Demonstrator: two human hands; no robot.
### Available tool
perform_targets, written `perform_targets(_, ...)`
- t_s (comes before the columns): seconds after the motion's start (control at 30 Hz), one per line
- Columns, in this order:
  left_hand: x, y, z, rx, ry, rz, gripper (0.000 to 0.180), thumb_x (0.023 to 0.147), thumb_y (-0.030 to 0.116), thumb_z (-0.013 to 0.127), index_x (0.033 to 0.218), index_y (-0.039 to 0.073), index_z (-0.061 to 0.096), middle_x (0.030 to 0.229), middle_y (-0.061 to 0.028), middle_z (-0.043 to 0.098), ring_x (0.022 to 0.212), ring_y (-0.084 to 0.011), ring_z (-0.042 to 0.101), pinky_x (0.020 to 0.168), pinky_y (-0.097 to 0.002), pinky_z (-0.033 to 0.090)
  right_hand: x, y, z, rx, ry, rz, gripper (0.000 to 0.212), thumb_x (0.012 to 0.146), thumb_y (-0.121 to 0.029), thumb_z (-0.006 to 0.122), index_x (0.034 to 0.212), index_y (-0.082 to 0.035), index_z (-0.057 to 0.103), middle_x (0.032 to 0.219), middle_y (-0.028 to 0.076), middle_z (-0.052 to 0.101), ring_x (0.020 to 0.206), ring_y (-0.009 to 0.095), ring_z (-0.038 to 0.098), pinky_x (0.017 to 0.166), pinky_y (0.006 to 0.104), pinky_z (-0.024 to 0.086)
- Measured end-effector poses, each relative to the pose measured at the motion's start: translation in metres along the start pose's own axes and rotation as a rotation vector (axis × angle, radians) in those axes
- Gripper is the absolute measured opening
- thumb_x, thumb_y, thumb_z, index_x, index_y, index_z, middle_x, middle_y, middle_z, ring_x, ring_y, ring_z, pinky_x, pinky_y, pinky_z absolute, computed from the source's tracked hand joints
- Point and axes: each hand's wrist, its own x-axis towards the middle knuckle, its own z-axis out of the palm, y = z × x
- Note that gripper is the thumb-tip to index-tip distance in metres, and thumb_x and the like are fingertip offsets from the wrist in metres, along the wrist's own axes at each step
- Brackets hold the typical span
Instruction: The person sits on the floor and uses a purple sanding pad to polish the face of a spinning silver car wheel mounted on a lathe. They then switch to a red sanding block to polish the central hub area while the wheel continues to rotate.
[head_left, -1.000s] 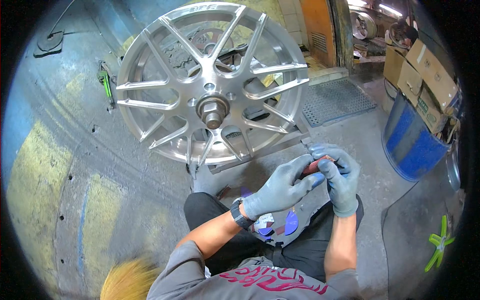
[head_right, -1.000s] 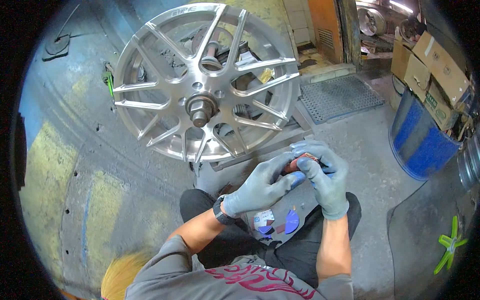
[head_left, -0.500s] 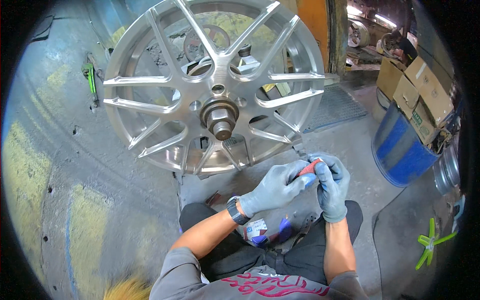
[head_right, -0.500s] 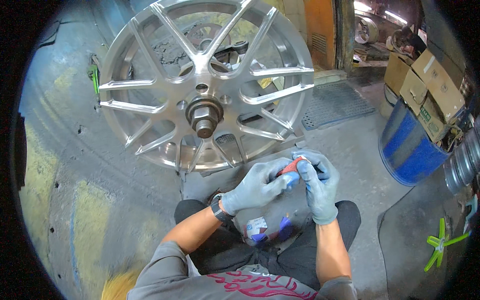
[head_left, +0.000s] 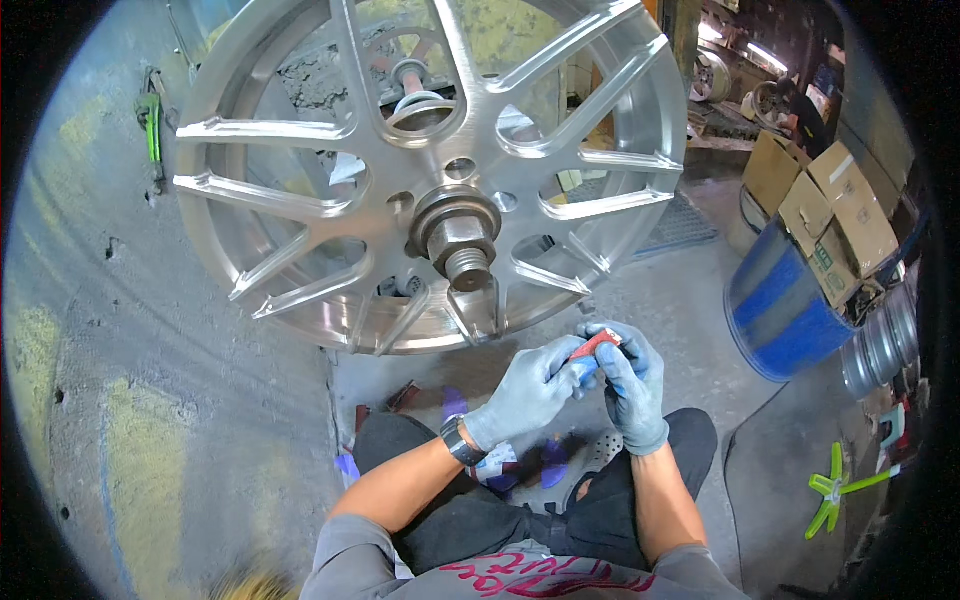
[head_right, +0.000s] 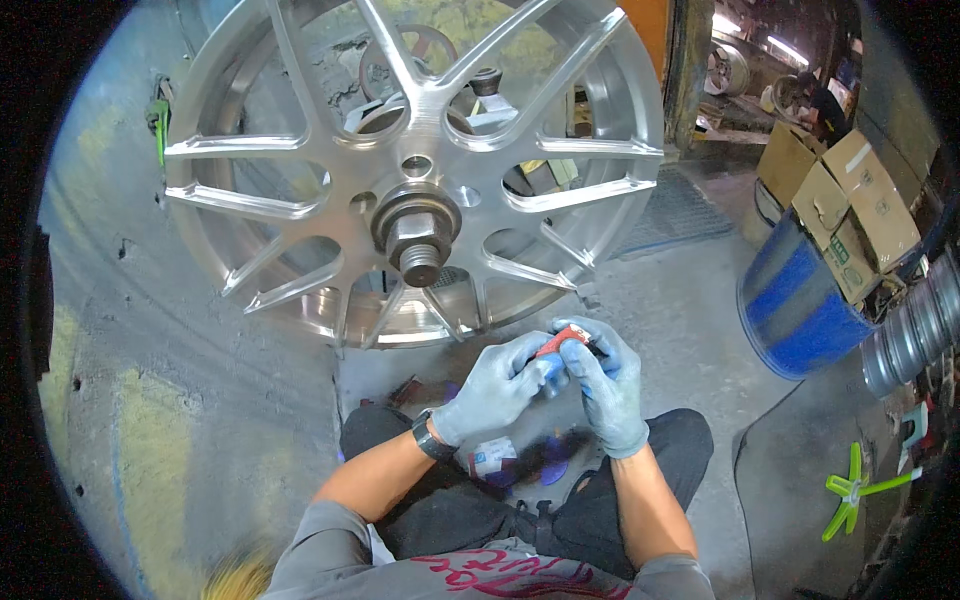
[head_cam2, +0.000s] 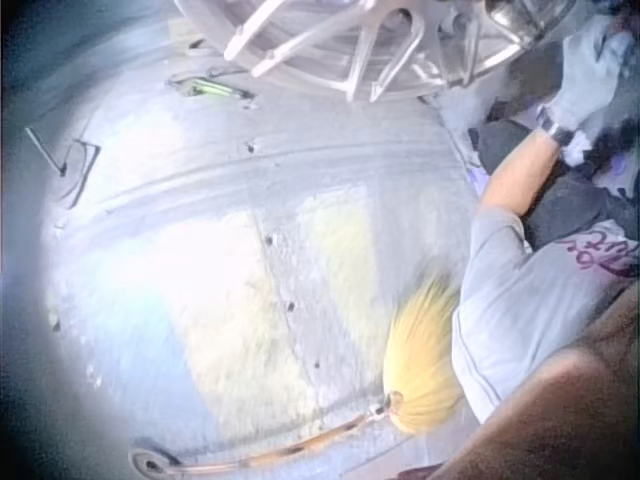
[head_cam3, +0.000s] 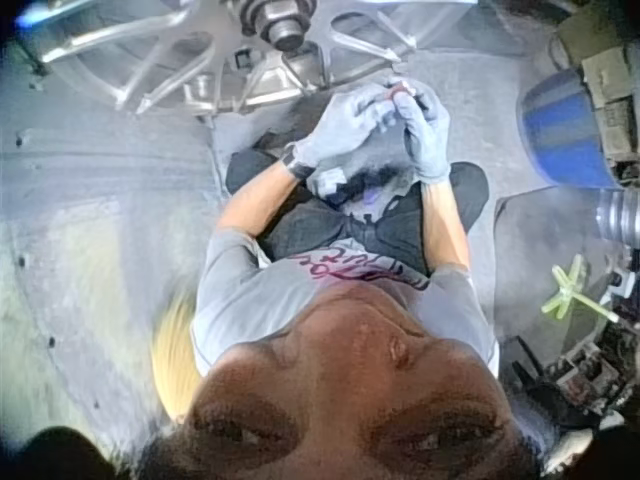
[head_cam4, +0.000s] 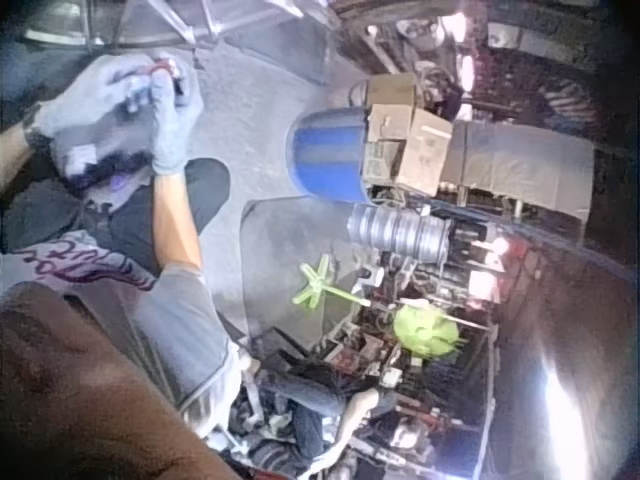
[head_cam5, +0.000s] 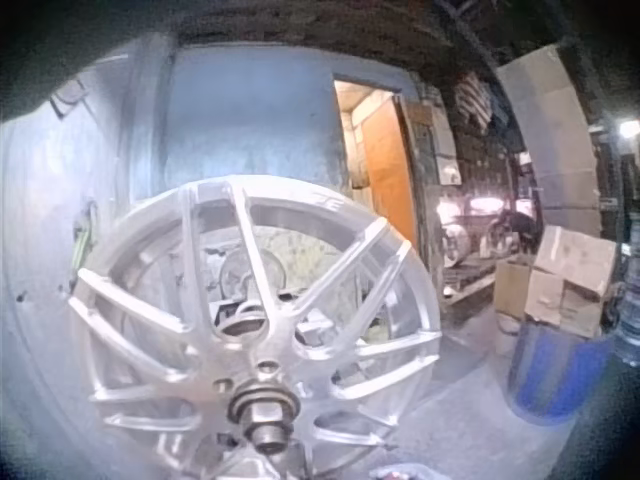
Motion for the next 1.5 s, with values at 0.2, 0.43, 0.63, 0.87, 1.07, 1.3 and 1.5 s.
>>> perform_targets(0.2,-0.003,0.006,-0.004,0.11,0.068,0.085,0.04,0.116,0.021,0.064,0.148,-0.003,0.065,0.12,-0.0133,0.073,0.107,-0.0148,0.066,0.098,-0.0376,0.058,0.016,-0.008,-0.001,-0.172,0.072,-0.162,0.036,0.108,-0.021,0.072,0.134,0.005,0.073,0.13,0.015,0.078,0.119,0.022,0.073,0.108,0.0372,0.055)
perform_targets(0.43,-0.016,-0.01,-0.019,0.166,0.109,0.138,0.039,0.113,0.019,0.067,0.145,-0.002,0.067,0.114,-0.0121,0.074,0.103,-0.0128,0.066,0.095,-0.0346,0.057,0.019,-0.031,0.014,-0.285,-0.191,-0.07,0.044,0.109,-0.027,0.073,0.142,0.002,0.072,0.128,0.009,0.076,0.117,0.016,0.07,0.105,0.0346,0.055)
perform_targets(0.63,-0.037,0.01,-0.034,0.086,0.271,0.152,0.025,0.109,0.013,0.069,0.129,-0.001,0.074,0.097,-0.0079,0.072,0.084,-0.0104,0.064,0.078,-0.0303,0.055,0.059,-0.055,-0.04,-0.233,0.108,-0.348,0.039,0.116,-0.025,0.063,0.141,0.004,0.07,0.13,0.014,0.077,0.107,0.02,0.076,0.098,0.0376,0.061)
perform_targets(0.87,-0.05,0.009,-0.043,0.257,0.307,0.194,0.022,0.106,0.011,0.072,0.124,-0.001,0.076,0.09,-0.0111,0.071,0.077,-0.0171,0.067,0.072,-0.0353,0.055,0.179,-0.053,-0.147,-0.057,0.445,-0.385,0.029,0.115,-0.026,0.067,0.132,-0.004,0.076,0.114,0.006,0.078,0.089,0.013,0.071,0.08,0.0298,0.057)
perform_targets(1.07,-0.043,0.005,-0.038,0.269,0.339,0.112,0.018,0.104,0.012,0.076,0.119,0.002,0.077,0.085,-0.0109,0.07,0.073,-0.0182,0.067,0.069,-0.0347,0.053,0.267,0.041,-0.152,-0.106,0.227,-0.187,0.024,0.114,-0.024,0.063,0.127,-0.007,0.076,0.109,0.004,0.076,0.094,0.016,0.073,0.085,0.0332,0.06)
perform_targets(1.3,-0.035,-0.019,-0.046,0.542,0.297,0.306,0.028,0.098,0.013,0.075,0.123,0.001,0.077,0.092,-0.0172,0.07,0.075,-0.0328,0.067,0.071,-0.042,0.055,0.342,0.103,-0.149,-0.208,0.128,-0.174,0.024,0.114,-0.022,0.064,0.127,-0.007,0.076,0.11,0.006,0.076,0.097,0.018,0.073,0.09,0.0355,0.061)
perform_targets(1.5,-0.034,-0.028,-0.053,0.594,0.329,0.287,0.027,0.101,0.018,0.08,0.122,0.002,0.077,0.09,-0.018,0.071,0.079,-0.0405,0.068,0.072,-0.0482,0.054,0.365,0.109,-0.153,-0.29,0.128,-0.108,0.025,0.113,-0.022,0.065,0.128,-0.006,0.076,0.111,0.007,0.077,0.099,0.019,0.074,0.091,0.0359,0.061)
